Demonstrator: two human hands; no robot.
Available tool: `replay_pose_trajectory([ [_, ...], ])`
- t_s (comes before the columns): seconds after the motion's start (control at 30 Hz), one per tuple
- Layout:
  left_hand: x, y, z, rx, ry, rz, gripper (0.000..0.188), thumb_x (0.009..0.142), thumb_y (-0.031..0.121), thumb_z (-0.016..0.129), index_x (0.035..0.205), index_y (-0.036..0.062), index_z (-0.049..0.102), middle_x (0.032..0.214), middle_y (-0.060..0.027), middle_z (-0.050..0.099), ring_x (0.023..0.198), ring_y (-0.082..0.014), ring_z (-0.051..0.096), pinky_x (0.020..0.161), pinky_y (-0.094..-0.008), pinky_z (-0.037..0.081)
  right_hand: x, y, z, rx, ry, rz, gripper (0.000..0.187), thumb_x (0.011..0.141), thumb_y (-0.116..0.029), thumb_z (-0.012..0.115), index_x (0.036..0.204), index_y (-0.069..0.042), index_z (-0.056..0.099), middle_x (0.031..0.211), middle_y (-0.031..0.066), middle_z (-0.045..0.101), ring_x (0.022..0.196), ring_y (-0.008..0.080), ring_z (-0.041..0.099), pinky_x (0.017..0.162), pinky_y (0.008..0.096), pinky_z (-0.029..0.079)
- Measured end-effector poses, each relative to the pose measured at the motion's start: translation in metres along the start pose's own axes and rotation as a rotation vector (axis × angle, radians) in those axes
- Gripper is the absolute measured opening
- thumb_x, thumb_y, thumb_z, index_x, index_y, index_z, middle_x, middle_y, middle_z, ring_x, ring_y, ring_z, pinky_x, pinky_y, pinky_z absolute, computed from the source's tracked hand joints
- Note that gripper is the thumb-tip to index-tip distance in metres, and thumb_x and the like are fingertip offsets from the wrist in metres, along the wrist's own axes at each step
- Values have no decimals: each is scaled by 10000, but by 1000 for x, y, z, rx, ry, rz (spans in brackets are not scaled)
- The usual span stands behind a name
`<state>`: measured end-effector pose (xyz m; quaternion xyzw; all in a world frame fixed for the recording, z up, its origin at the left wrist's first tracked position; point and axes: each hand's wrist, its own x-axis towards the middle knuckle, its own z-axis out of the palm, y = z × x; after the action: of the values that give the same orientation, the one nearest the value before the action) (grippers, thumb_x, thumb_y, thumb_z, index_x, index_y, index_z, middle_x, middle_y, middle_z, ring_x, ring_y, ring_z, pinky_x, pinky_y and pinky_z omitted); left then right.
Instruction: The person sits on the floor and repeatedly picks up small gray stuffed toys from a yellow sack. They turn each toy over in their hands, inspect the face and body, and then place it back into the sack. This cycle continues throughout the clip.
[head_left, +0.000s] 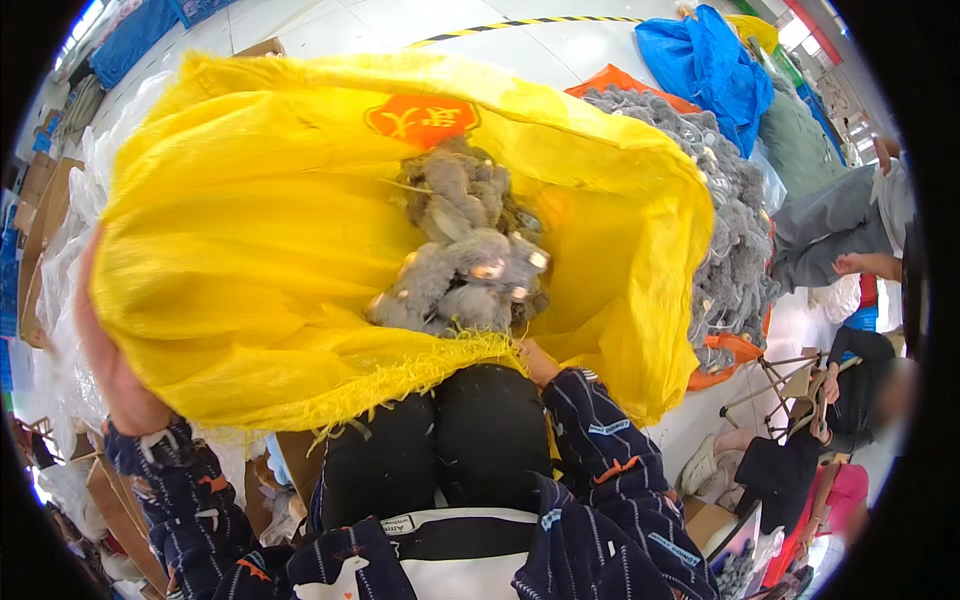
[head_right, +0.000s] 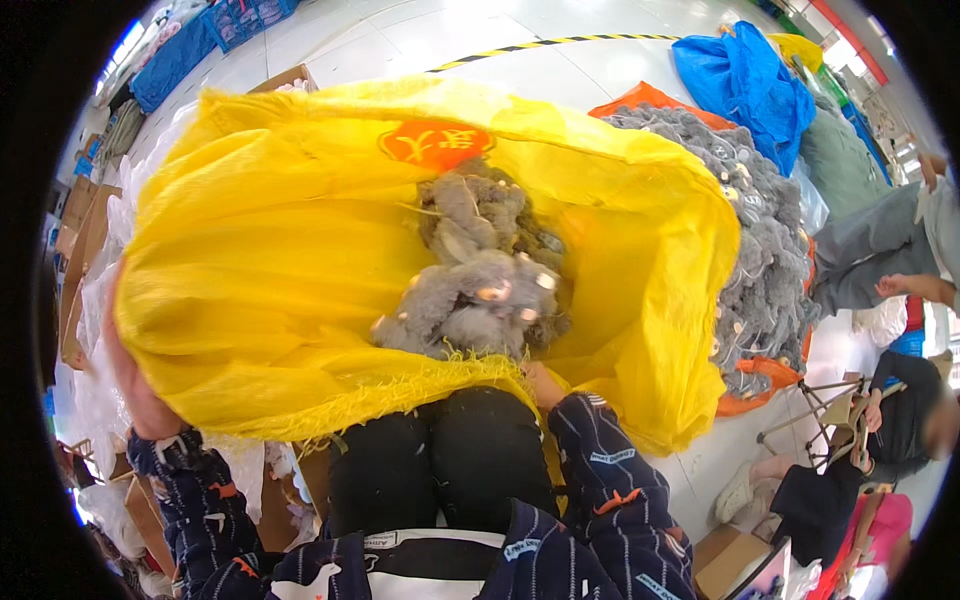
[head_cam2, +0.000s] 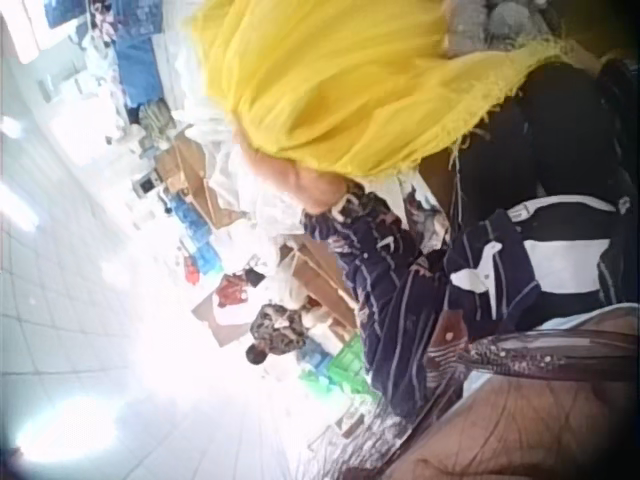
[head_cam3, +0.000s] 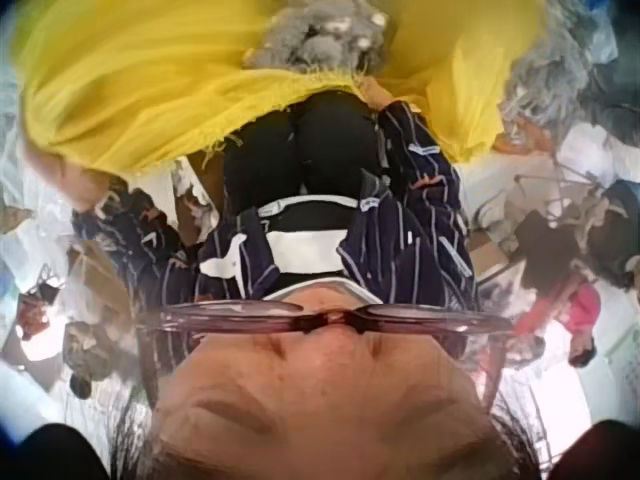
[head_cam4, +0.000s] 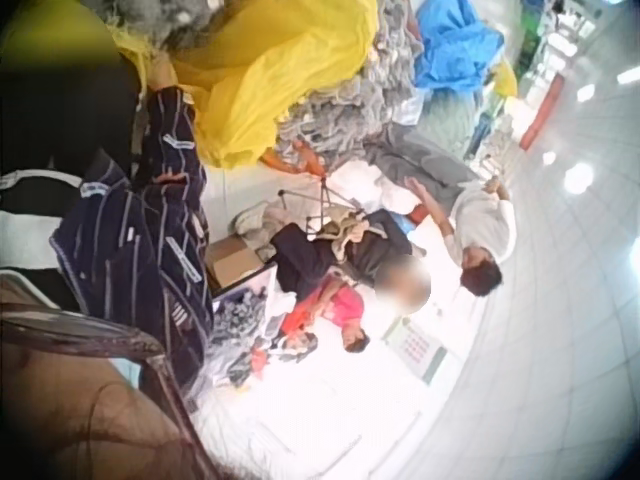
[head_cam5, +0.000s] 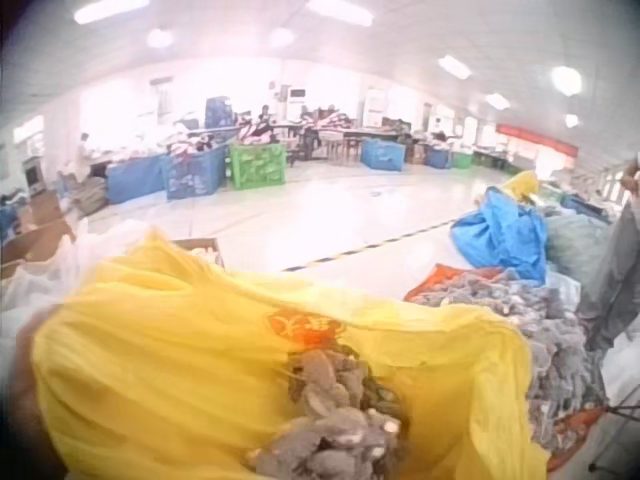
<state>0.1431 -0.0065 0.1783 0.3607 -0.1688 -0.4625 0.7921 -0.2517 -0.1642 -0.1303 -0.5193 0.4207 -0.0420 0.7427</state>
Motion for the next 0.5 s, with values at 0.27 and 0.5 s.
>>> replay_pose_trajectory([
  [0.27, 0, 47, -18, 128, 38, 244, 313, 937, 205, 440, 1144, -15, 525, 1107, -135, 597, 977, -217, 591, 837, -321, 494, -28, -64, -2, -227, 32, -385, 196, 826, -90, 612, 967, 47, 618, 852, 18, 631, 754, 86, 532, 691, 239, 442],
  [0.5, -18, -31, -98, 320, 331, 195, 404, 937, 279, 427, 1229, 2, 465, 1198, -99, 542, 1061, -206, 545, 883, -339, 459, -24, -32, 21, 7, 103, -339, 231, 835, -45, 593, 1053, 30, 599, 966, 52, 635, 834, 108, 564, 759, 225, 441],
])
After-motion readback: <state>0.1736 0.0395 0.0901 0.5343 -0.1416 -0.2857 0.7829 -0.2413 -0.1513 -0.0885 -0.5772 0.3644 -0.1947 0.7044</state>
